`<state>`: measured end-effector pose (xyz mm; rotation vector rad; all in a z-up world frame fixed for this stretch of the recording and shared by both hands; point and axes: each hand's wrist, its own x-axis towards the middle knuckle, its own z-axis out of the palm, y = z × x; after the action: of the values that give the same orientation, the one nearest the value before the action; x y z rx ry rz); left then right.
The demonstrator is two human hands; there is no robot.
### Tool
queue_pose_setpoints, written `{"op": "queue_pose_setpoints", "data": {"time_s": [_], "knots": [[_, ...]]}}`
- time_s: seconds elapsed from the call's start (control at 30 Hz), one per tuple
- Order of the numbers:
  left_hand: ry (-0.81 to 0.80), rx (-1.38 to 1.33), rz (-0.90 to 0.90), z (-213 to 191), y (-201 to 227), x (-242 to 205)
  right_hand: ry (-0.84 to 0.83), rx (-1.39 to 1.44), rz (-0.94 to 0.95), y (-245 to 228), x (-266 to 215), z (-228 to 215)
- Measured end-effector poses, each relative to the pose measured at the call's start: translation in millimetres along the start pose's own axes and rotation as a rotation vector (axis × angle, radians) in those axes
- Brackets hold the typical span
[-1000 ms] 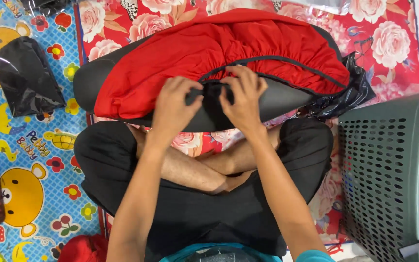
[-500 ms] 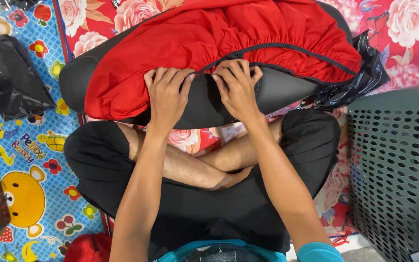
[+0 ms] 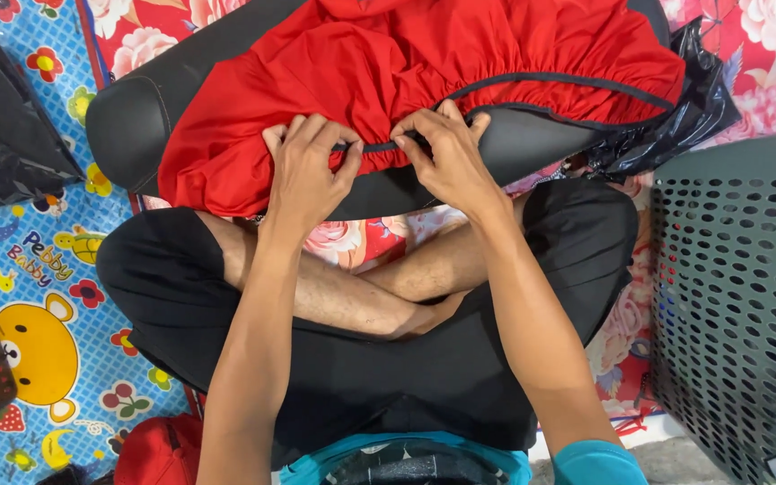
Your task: Fitting a red elasticated protective cover onto a motorcycle seat.
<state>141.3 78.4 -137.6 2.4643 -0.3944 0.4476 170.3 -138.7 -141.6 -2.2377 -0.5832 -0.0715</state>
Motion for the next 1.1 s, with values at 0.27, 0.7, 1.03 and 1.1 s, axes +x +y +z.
{"op": "queue_pose_setpoints", "data": {"time_s": [0.27,0.7,1.03,1.1], "knots": [[0.099,0.118,0.072,-7,38,3,-0.051,0.025,0.009,3,-1,-6],[0.043,0.059,-0.044,16,48,-8,-0.083,0.115,0.04,1,3,-10],[0.033,-0.142,-0.104,6,47,-2,-0.077,0.11,0.025,2,2,-9],[0.03,-0.114,-0.091,9,45,-2,-0.078,0.115,0.015,1,2,-10]]}}
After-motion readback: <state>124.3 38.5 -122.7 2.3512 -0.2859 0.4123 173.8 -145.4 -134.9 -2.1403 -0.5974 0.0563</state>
